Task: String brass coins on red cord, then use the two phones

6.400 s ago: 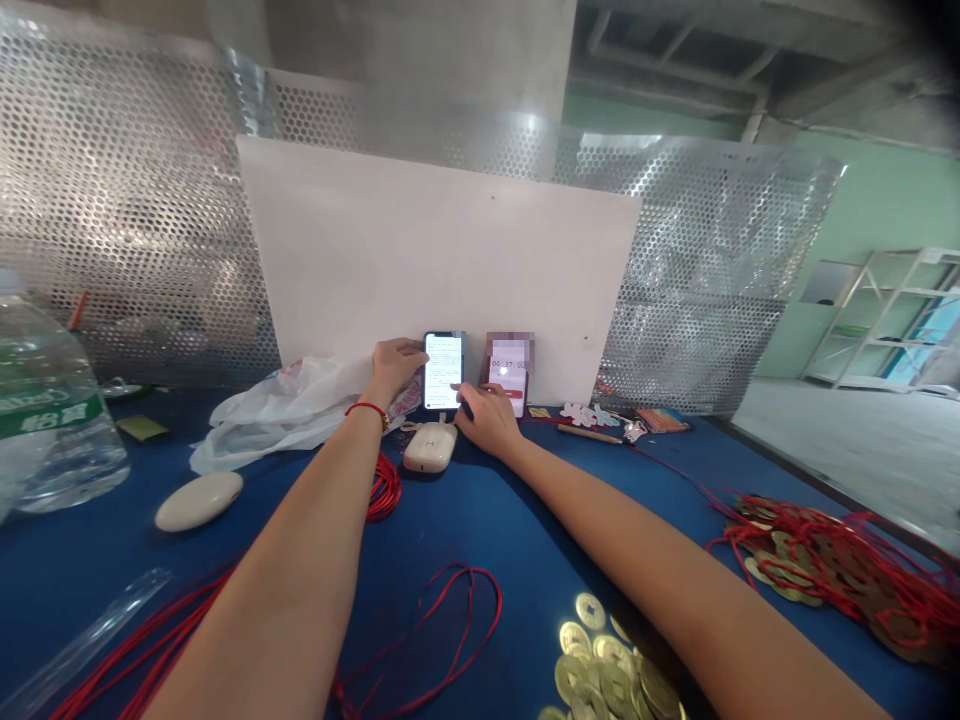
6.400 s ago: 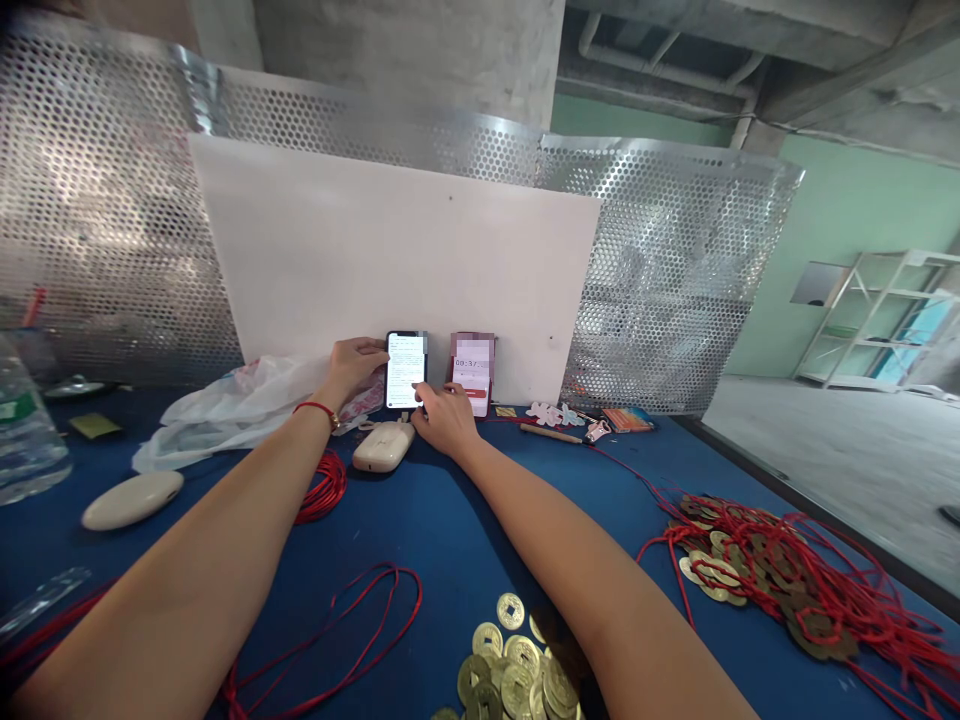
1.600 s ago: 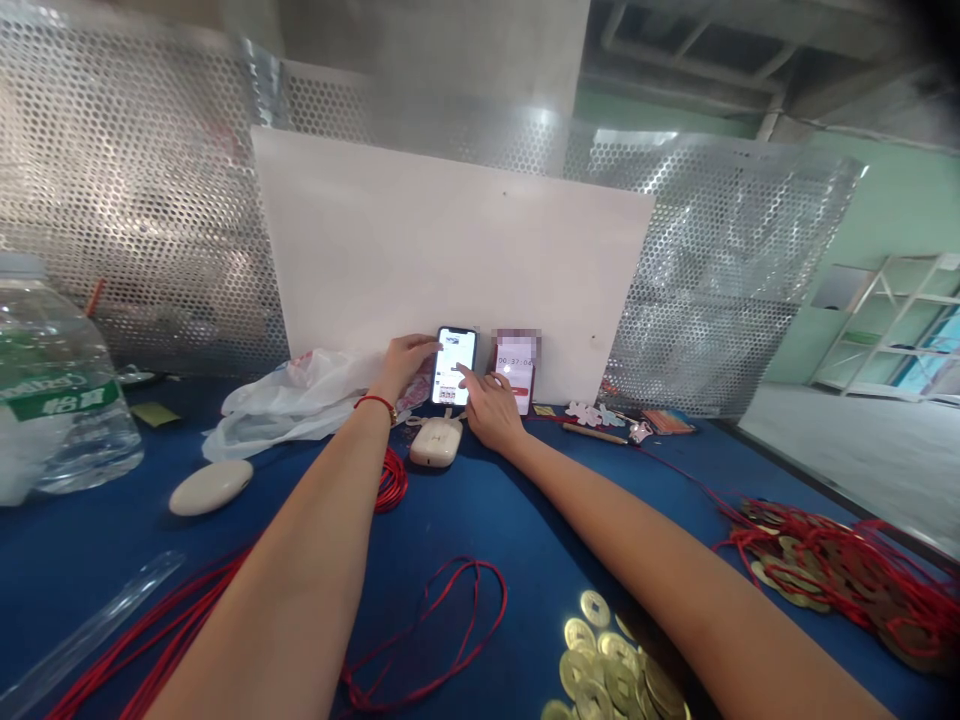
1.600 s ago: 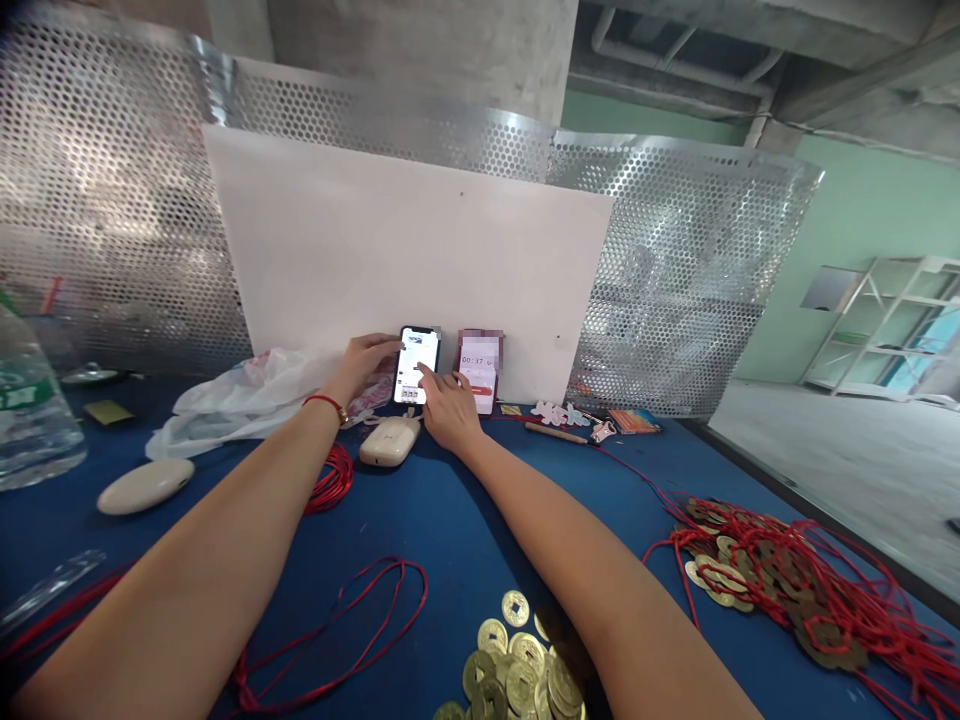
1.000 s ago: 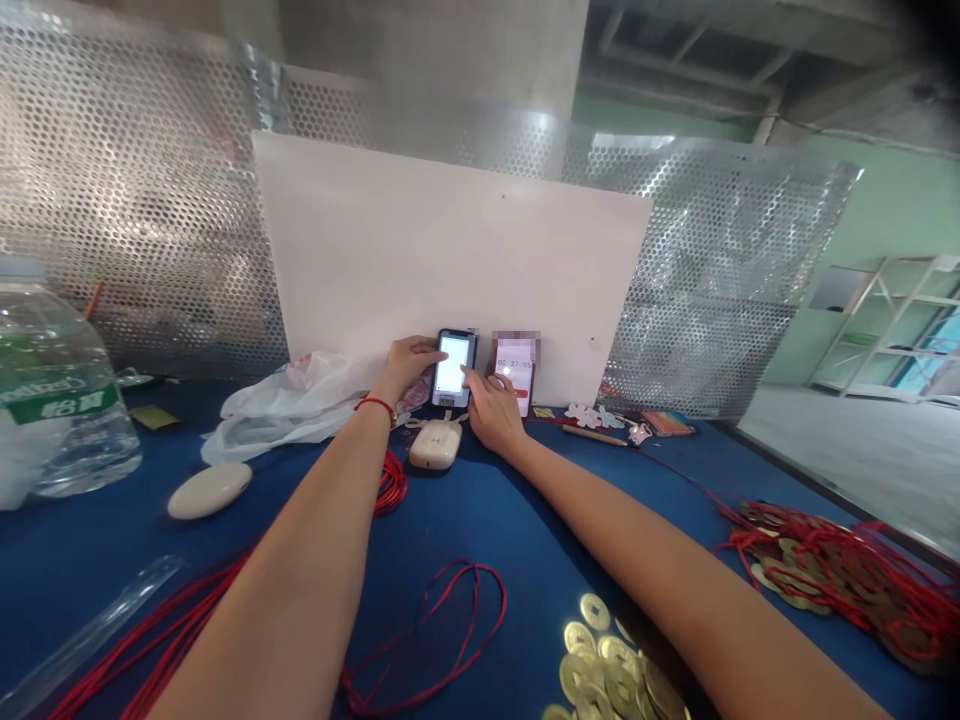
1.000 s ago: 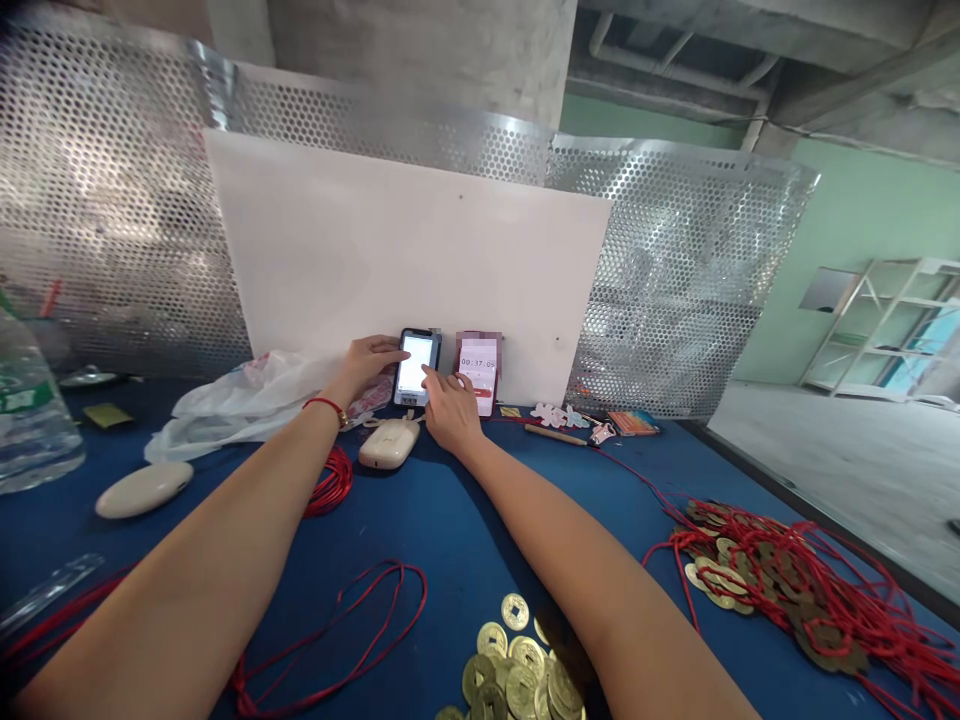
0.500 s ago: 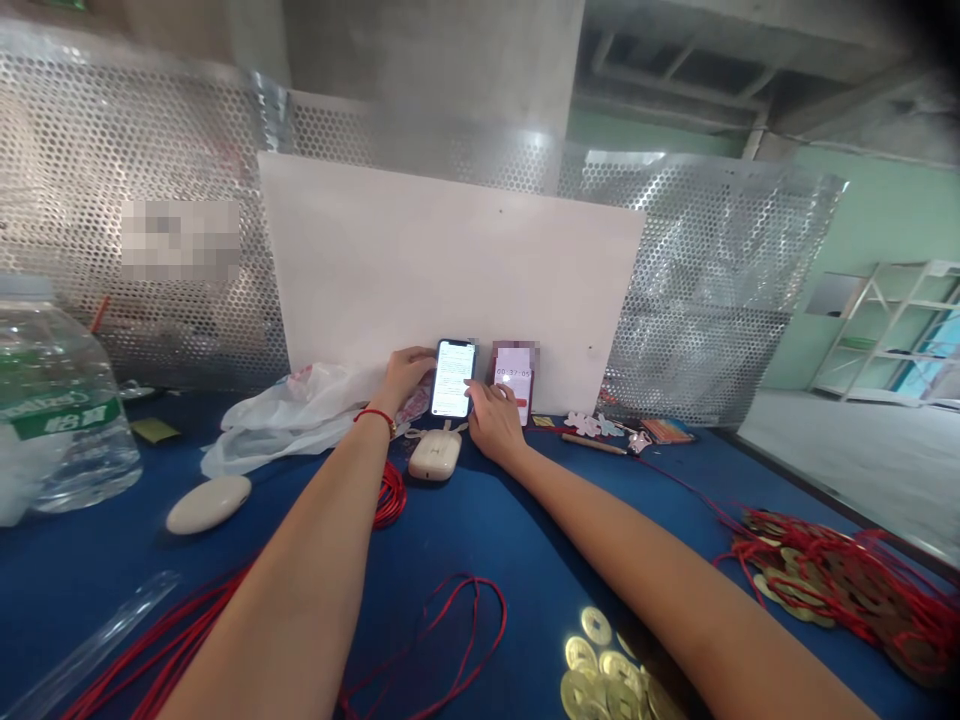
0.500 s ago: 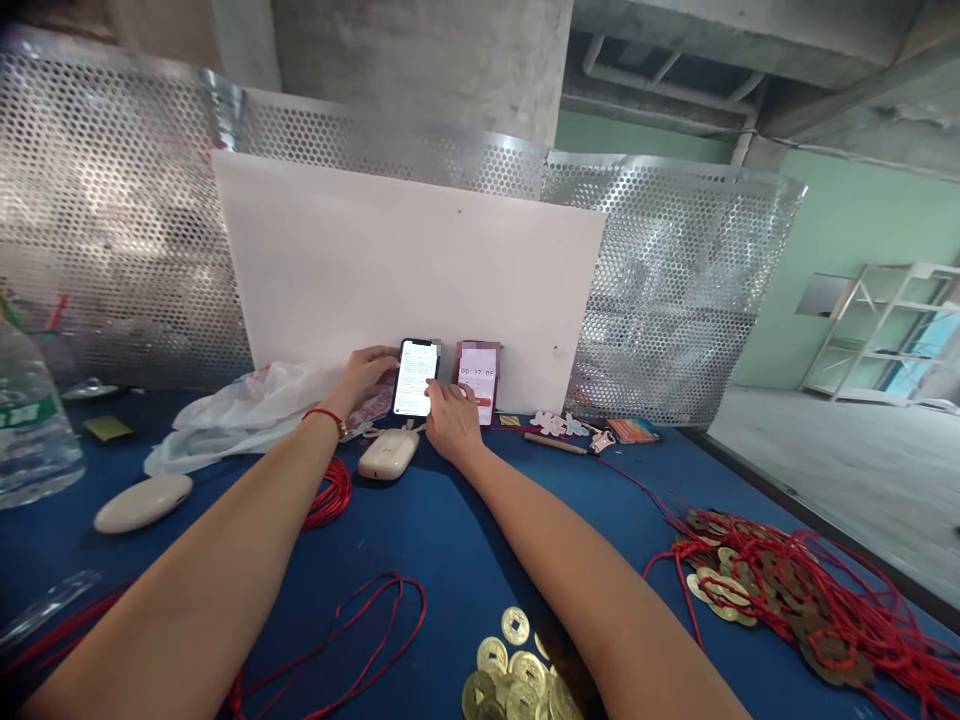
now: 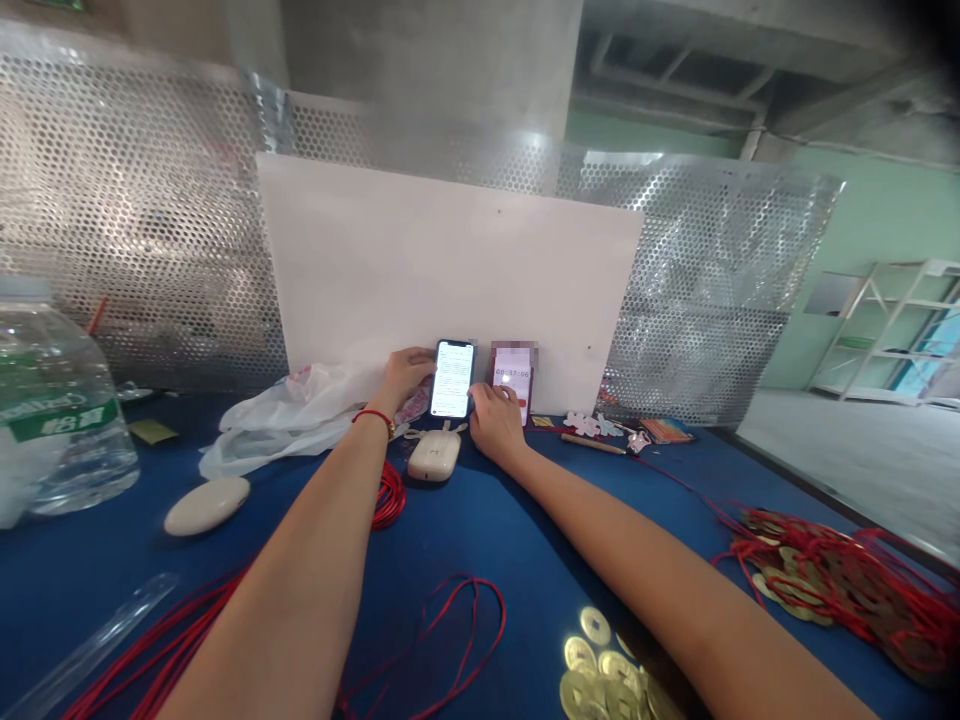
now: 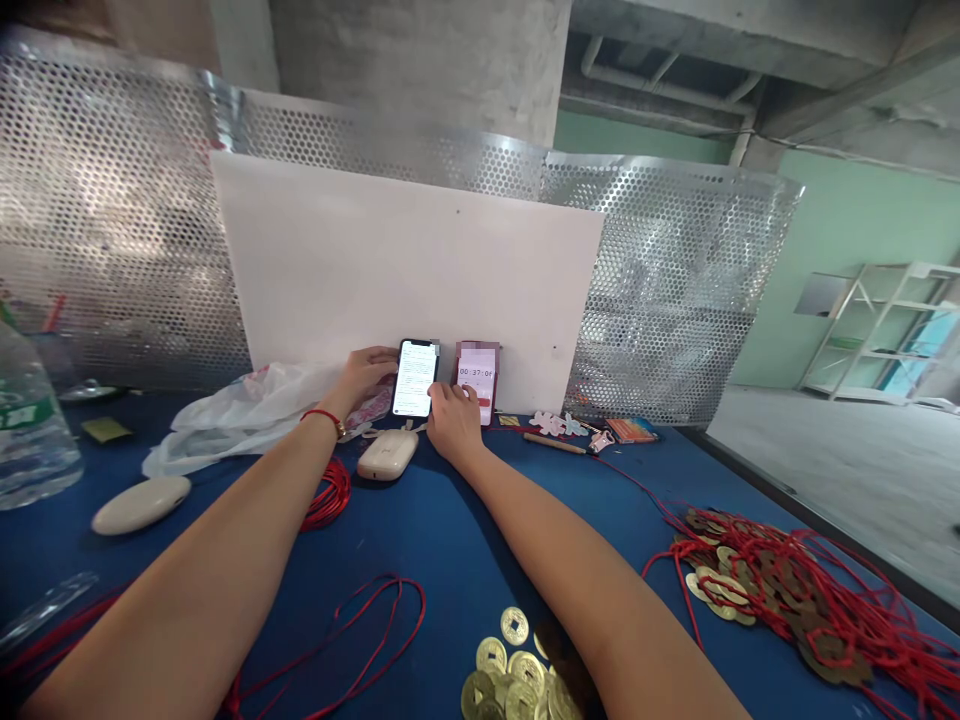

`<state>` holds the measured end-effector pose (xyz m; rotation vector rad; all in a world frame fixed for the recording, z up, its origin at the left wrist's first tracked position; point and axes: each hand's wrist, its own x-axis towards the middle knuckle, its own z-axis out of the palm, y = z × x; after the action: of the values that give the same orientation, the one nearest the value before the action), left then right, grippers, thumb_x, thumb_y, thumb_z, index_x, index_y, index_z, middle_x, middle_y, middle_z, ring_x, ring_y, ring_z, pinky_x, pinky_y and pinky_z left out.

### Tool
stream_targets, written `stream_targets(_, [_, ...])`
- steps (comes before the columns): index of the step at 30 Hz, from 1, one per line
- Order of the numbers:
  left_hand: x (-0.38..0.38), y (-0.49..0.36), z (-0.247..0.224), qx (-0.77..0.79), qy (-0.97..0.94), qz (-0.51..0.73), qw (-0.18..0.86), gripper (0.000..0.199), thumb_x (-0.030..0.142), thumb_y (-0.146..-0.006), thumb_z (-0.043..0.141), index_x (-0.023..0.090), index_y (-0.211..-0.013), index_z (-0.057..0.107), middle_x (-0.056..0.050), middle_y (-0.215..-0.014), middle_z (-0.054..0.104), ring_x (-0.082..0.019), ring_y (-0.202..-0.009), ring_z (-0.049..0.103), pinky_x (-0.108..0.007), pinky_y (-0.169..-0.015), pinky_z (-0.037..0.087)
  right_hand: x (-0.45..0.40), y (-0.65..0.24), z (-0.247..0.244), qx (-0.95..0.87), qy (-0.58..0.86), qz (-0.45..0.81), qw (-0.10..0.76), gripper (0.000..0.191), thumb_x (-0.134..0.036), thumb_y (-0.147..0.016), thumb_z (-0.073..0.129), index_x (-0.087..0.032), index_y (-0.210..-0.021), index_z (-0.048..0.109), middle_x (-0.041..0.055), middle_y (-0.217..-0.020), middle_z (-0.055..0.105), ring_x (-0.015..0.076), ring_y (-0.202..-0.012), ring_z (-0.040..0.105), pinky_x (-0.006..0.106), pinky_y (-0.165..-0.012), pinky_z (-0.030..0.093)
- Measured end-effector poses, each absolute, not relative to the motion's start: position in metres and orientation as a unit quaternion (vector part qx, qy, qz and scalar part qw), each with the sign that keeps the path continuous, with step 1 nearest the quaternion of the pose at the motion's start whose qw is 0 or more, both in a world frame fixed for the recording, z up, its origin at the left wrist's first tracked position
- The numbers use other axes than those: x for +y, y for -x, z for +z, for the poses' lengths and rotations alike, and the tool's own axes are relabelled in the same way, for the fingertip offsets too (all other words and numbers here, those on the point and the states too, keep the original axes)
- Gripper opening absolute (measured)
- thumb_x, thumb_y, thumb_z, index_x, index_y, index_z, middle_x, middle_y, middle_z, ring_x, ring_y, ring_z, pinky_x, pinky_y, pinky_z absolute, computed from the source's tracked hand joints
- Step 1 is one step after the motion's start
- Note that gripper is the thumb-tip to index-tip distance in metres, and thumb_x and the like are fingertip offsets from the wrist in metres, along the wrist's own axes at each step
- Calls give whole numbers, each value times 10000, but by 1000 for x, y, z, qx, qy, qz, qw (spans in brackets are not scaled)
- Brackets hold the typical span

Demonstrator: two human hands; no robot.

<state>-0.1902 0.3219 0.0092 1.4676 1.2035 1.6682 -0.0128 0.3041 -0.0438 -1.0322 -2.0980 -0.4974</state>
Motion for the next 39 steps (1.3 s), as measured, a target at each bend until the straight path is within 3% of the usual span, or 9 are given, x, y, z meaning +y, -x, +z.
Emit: stream_targets(39, [348, 202, 0, 421, -582, 637, 280, 323, 148, -494, 700, 146, -816, 671, -58, -751, 700, -182, -708, 654, -250, -590, 505, 302, 13, -43, -815, 407, -203, 360, 244, -75, -763, 447, -171, -975, 519, 72, -934, 632, 222, -866, 537, 364, -877, 331])
